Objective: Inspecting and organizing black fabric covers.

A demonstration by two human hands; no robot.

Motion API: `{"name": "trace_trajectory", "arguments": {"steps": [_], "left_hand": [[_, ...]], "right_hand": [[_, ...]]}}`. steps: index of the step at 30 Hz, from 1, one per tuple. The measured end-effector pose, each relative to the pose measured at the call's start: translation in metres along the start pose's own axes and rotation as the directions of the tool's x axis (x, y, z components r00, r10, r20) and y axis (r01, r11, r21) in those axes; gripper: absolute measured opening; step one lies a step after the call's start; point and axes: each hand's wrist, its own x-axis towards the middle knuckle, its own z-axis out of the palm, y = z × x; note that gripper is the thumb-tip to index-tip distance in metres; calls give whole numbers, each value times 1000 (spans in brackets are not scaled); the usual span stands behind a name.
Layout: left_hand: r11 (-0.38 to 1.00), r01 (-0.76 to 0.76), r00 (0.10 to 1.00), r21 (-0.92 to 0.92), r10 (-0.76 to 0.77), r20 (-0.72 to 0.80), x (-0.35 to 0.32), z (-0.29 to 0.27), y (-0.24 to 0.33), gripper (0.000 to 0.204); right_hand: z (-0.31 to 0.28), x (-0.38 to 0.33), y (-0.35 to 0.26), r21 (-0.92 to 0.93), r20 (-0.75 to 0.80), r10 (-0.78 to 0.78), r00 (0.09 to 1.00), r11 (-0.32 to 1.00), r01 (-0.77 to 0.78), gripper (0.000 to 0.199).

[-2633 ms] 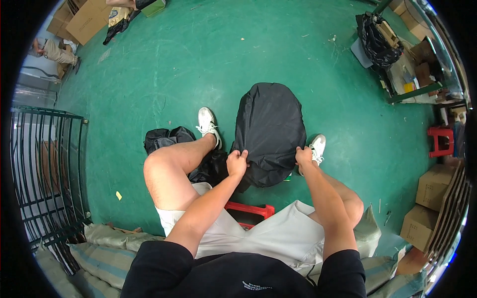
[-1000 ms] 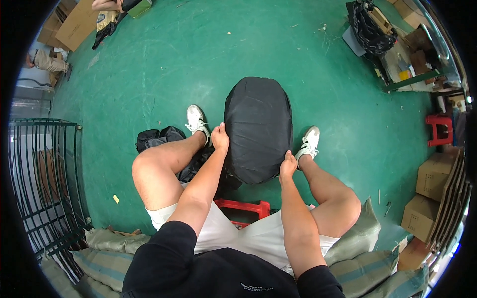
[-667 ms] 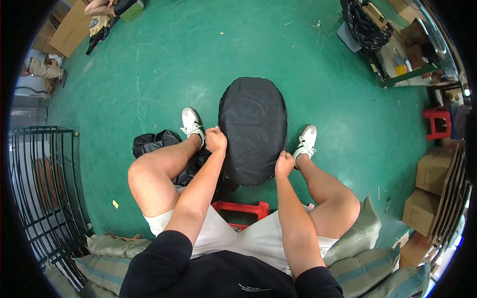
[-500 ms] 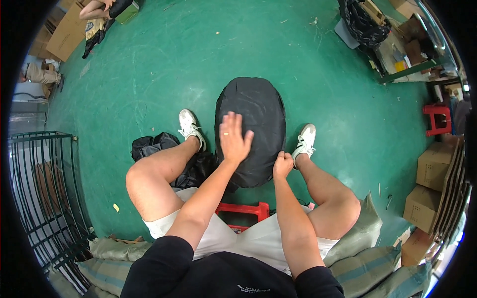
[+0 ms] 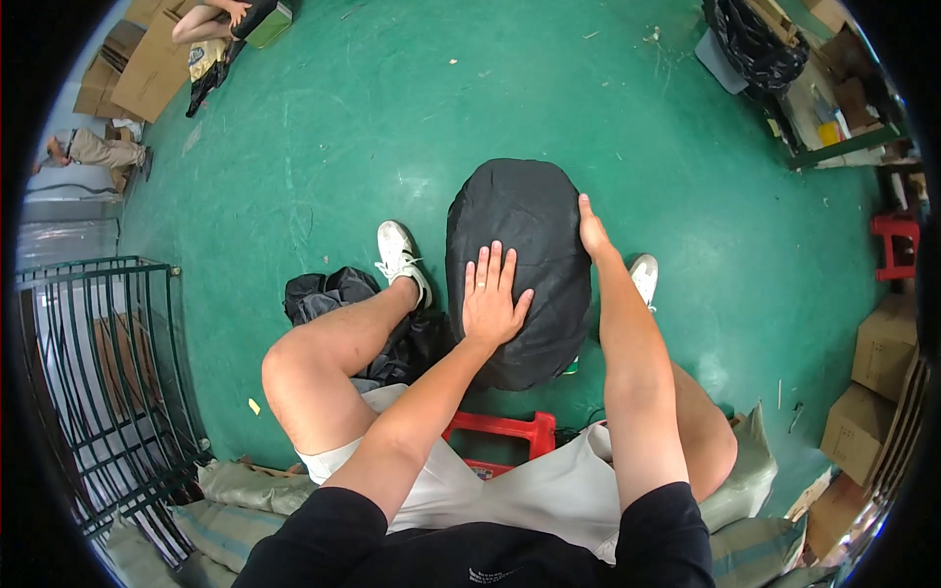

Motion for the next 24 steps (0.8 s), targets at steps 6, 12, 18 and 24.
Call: {"name": "trace_trajectory", "arguments": {"steps": [6,12,18,24], "left_hand": [[999,27,1000,34,-27,1,-7,-2,-13,75],[1000,15,1000,14,-15,13,-3,3,-2,74],[1000,19,1000,15,-19,-6,-6,2,-9,76],[1000,6,1000,-14,-6,2,-6,2,-4,75]], "right_hand": [[-3,-3,-10,384,188,-15,982,922,-59,59],[-19,49,4,532,364,133,922,782,-323,40],[-20,47,-10,465,493,239,836,740,-486,54],[-27,28,-14,392,518,185,835,817,-424,59]]}}
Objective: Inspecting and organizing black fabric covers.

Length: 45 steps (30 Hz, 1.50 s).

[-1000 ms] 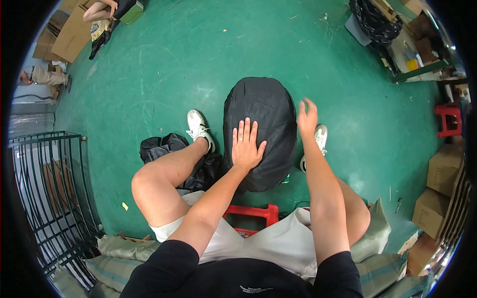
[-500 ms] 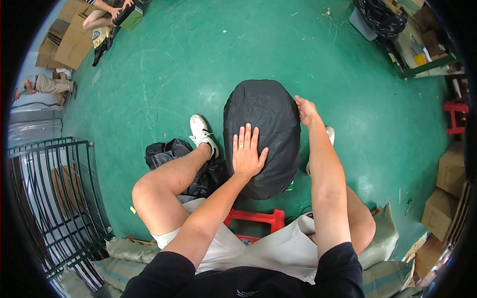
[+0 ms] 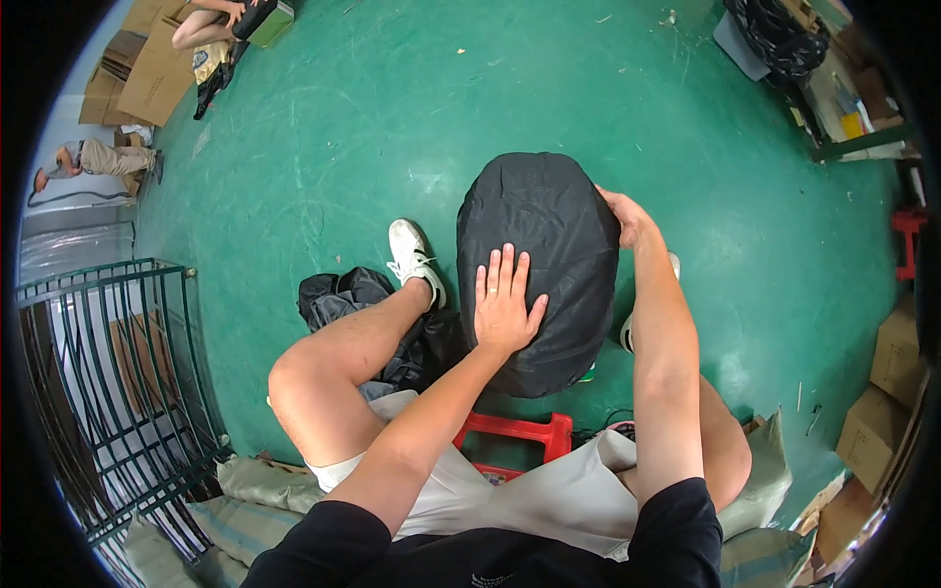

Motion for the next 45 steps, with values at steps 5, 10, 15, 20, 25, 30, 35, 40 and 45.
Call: {"name": "trace_trajectory", "arguments": {"steps": [5,10,15,20,25,30,35,40,45], "left_hand": [[1000,-11,1000,-19,11,-4,7,5,5,75],[997,48,999,61,-48,9,3,-20,-16,76],[998,-19,999,-59,21,42,11,-22,14,76],[993,-2,999,-115,-3,-41,-11,-15,-2,76],[986,2,999,-167,-9,-39,-7,-26,1,75],[988,1,999,-152,-7,-42,-4,-26,-1,76],[987,-11,1000,-163,8,-19,-4,-27,3,76],[985,-13,1000,-171,8,-26,-6,-31,4,75],[981,-23,998,-194,12,-57,-10,-28,3,75]], "right_hand": [[-19,23,-2,74,-28,-106,994,991,108,39],[24,54,13,60,-99,-206,973,975,213,41],[-73,86,15,-926,-218,-819,530,345,152,44],[-47,65,10,-934,-326,-765,555,353,-62,44],[23,23,20,-663,-312,-881,356,470,582,55],[31,17,32,-771,-25,-850,526,352,532,67],[22,19,34,-807,-152,-802,578,439,396,76],[28,18,33,-880,-124,-826,550,348,324,75],[77,-27,28,-993,-117,-905,410,105,-53,67]]}}
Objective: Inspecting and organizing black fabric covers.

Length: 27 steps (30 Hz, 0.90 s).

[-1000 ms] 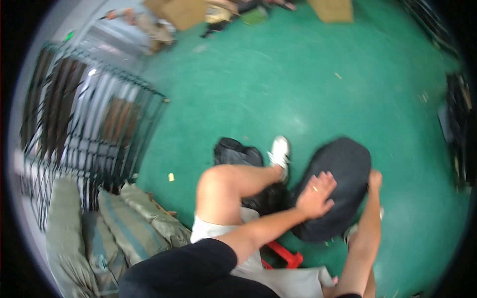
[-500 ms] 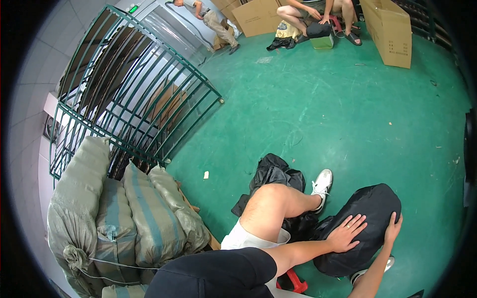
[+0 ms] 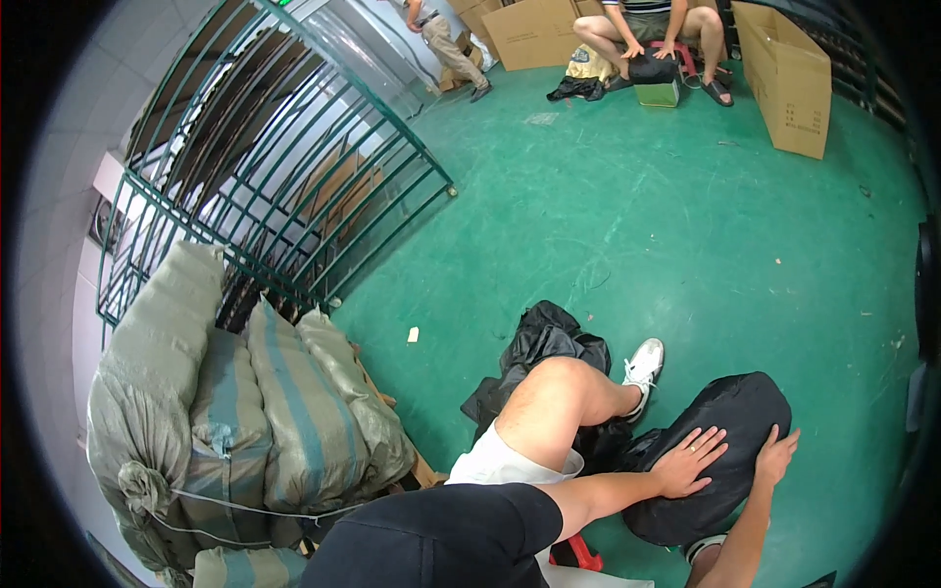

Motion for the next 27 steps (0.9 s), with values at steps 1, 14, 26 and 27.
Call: {"name": "trace_trajectory", "arguments": {"steps": [1,14,26,27], "left_hand": [[1000,-1,1000,4,1,3,-1,1,-1,76],[1000,-18,999,5,19,-38,-65,12,6,75],[973,153,984,-174,-166,-59,-185,14,19,70],[913,363,917,-188,-386,-105,-186,16,9,62]], "right_hand": [[-11,-5,-9,-10,-9,-12,1000,1000,12,67],[-184,-164,-71,363,498,-593,633,805,469,55],[-170,-181,-100,68,648,-565,510,710,701,54],[-171,-181,-102,71,641,-567,517,715,696,54]]}}
